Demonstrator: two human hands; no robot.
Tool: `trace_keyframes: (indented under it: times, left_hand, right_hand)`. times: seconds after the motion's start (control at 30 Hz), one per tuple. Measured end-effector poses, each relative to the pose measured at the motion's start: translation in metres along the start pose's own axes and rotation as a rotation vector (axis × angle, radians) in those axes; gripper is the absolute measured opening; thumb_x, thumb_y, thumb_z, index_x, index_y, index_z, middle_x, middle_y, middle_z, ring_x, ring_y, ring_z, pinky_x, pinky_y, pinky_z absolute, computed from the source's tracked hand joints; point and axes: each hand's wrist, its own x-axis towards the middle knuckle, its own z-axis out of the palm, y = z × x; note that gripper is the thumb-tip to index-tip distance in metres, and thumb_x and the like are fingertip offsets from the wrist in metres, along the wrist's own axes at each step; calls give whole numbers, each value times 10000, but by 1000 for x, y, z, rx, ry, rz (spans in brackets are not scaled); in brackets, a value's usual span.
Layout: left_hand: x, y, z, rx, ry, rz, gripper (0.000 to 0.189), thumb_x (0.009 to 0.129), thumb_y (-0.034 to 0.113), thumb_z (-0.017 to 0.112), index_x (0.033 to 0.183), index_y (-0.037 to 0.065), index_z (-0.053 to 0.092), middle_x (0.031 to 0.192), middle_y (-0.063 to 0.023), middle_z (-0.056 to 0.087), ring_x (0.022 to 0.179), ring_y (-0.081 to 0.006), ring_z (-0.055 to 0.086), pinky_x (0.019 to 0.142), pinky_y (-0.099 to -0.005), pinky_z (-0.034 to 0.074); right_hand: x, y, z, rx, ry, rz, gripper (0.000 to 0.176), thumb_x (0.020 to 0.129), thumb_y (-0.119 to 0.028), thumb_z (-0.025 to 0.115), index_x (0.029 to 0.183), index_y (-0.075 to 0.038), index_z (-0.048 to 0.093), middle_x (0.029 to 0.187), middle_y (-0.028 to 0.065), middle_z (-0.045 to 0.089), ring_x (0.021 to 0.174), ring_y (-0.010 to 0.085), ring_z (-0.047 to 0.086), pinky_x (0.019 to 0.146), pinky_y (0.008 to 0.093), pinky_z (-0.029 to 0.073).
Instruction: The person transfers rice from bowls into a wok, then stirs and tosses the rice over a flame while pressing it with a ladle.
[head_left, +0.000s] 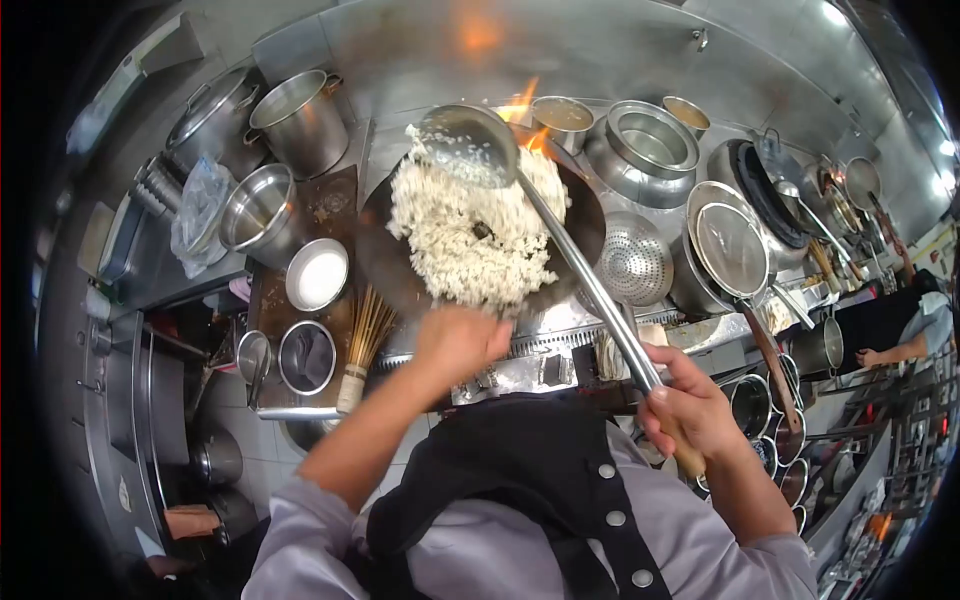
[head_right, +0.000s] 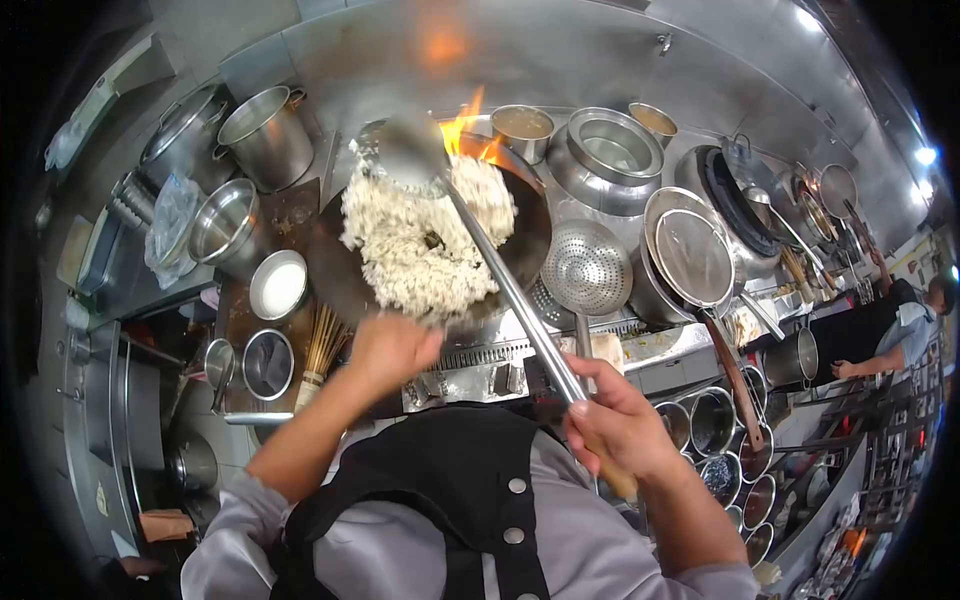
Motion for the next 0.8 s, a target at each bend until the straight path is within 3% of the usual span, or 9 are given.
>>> trace_keyframes:
  times: [0.03,0.13,0.23,0.33,0.43,0.47,0.57,0.67,0.8]
  left_hand:
    - [24,-12,0,-47,-88,-35,423,936,385,604,625,106,671,615,-112,642,595,-323,663,565,-482,517]
    - [31,-28,75,-80,220,-26,504,960,436,577,621,73,662,649,-137,647,631,-361,649,596,-502,514]
    - [-39,4,96,-22,58,-112,503,950,436,591,591,85,637,628,-135,629,597,-340,635,580,-492,521]
    - [-62,18,37,-94,9,29,417,928,393,624,608,129,665,604,-86,621,558,-308,637,500,-465,499]
    - [15,-4,-2,-62,-22,-26,425,937,372,606,613,104,666,641,-111,657,605,-327,663,548,-484,514]
    - [36,-13,4,-103,-65,-67,433,937,382,600,622,93,669,683,-122,682,634,-346,669,584,-501,522]
    - [26,-19,70,-86,165,-83,432,935,406,609,631,103,657,645,-132,643,614,-358,639,589,-493,514]
    - [-41,4,69,-28,-31,-35,421,914,402,627,627,97,675,642,-106,659,608,-341,660,570,-492,526]
    - [4,-8,21,1,-23,-94,422,900,397,635,602,98,648,640,-106,646,616,-327,660,558,-485,517]
  right_hand:
    - [-5,4,-2,145,-56,-1,476,1021,-124,545,1487,-119,445,718,78,580,423,145,505,401,271,431]
    - [56,36,-15,184,53,188,460,1025,-149,542,1475,-112,453,726,82,574,423,146,496,396,272,428]
    - [74,25,-11,89,17,29,452,1027,-173,539,1468,-108,459,728,84,568,433,151,492,397,273,427]
    - [21,-5,6,69,3,-33,459,1018,-163,542,1468,-120,461,705,93,565,422,152,486,388,278,430]
    - [-10,3,-10,310,-63,-23,468,1006,-153,553,1465,-122,466,687,107,572,386,169,480,356,284,414]
    - [4,14,-13,315,-64,-25,468,1006,-153,553,1465,-122,466,687,107,572,386,169,480,356,284,414]
    - [67,32,-20,187,24,197,468,1020,-123,537,1480,-139,454,710,98,590,441,148,510,390,278,422]
    - [83,18,-10,-70,23,6,468,1031,-95,529,1490,-134,444,721,80,583,466,135,514,424,277,441]
    - [41,57,-15,-185,24,-186,543,1028,-68,565,1542,-130,403,740,28,585,530,104,525,500,274,474]
